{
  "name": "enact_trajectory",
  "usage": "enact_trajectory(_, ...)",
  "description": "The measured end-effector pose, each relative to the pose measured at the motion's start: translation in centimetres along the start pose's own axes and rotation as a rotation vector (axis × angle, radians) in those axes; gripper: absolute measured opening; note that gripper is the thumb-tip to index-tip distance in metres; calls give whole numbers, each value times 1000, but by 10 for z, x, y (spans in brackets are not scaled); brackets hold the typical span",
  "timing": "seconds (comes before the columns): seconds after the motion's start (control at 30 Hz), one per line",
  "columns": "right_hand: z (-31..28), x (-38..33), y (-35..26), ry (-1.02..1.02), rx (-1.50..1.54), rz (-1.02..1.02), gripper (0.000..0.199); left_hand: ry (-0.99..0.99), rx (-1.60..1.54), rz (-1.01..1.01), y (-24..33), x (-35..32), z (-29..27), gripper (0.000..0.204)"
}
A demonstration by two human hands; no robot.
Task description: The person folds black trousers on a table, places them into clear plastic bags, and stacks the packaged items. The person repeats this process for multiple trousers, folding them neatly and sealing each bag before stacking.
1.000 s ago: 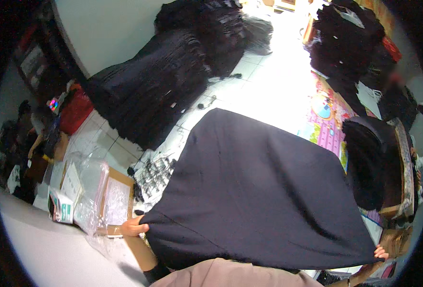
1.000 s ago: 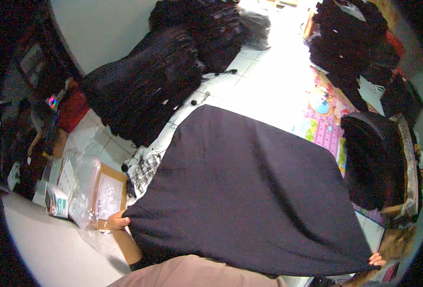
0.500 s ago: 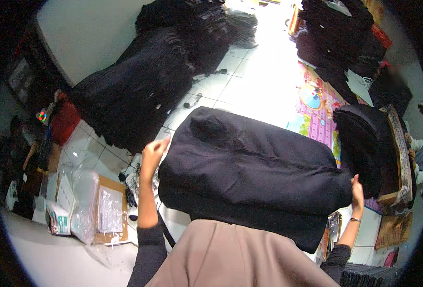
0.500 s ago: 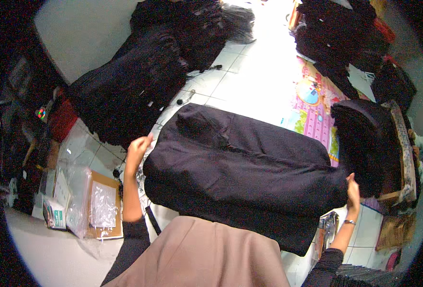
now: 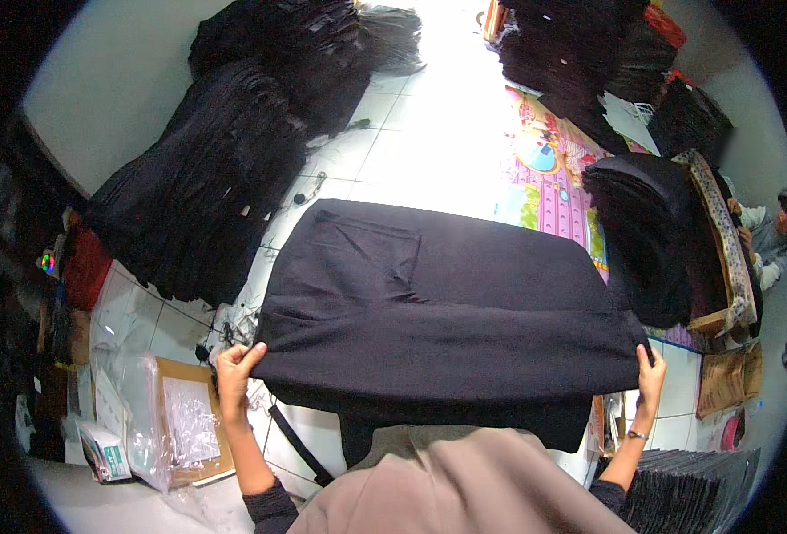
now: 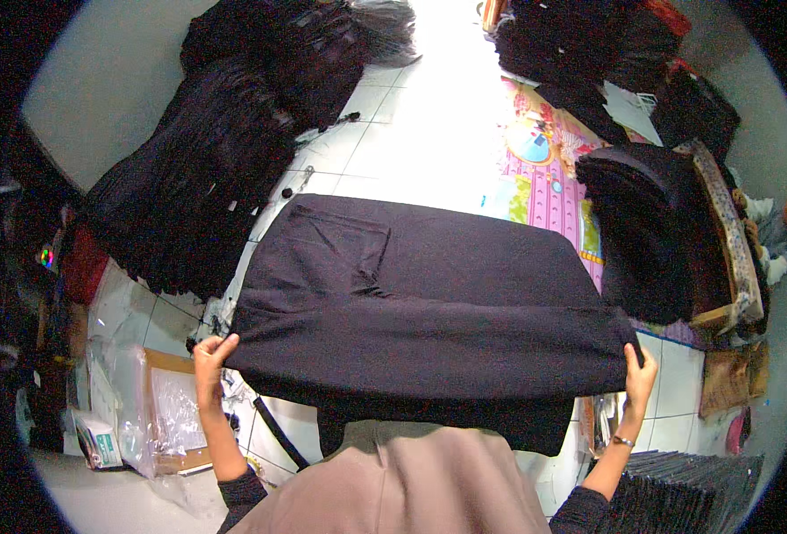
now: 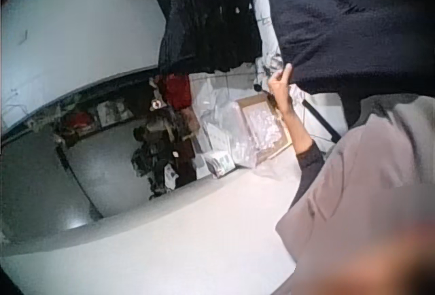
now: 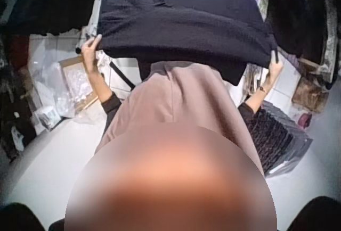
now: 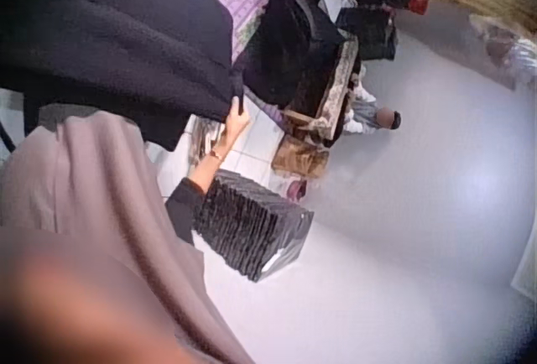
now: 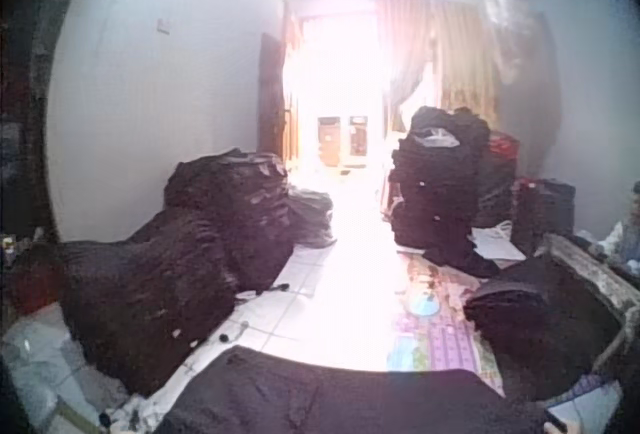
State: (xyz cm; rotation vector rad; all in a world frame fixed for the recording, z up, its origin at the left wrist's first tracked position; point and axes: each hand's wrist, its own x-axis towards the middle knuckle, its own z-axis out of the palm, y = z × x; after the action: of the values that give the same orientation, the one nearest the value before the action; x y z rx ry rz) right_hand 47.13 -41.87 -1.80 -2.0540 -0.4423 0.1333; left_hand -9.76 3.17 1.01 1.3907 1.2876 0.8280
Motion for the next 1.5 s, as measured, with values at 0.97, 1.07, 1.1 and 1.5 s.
enact_trajectory(0.97, 429, 17, -267, -671, -442, -797, 46, 152, 67, 15, -41, -33, 16, 24)
enact_trajectory(1.07, 404, -3, -287, -518, -461, -915, 30, 142, 80, 13, -25, -27, 16, 28)
enact_trajectory(1.1, 394, -13, -298, -500, -541, -1031, 21, 221, 261, 62, -18, -30, 19, 27)
enact_trajectory(1.5, 323, -163, -243, -838, -625, -1146, 74, 38, 858, 757, 21, -39, 134, 29)
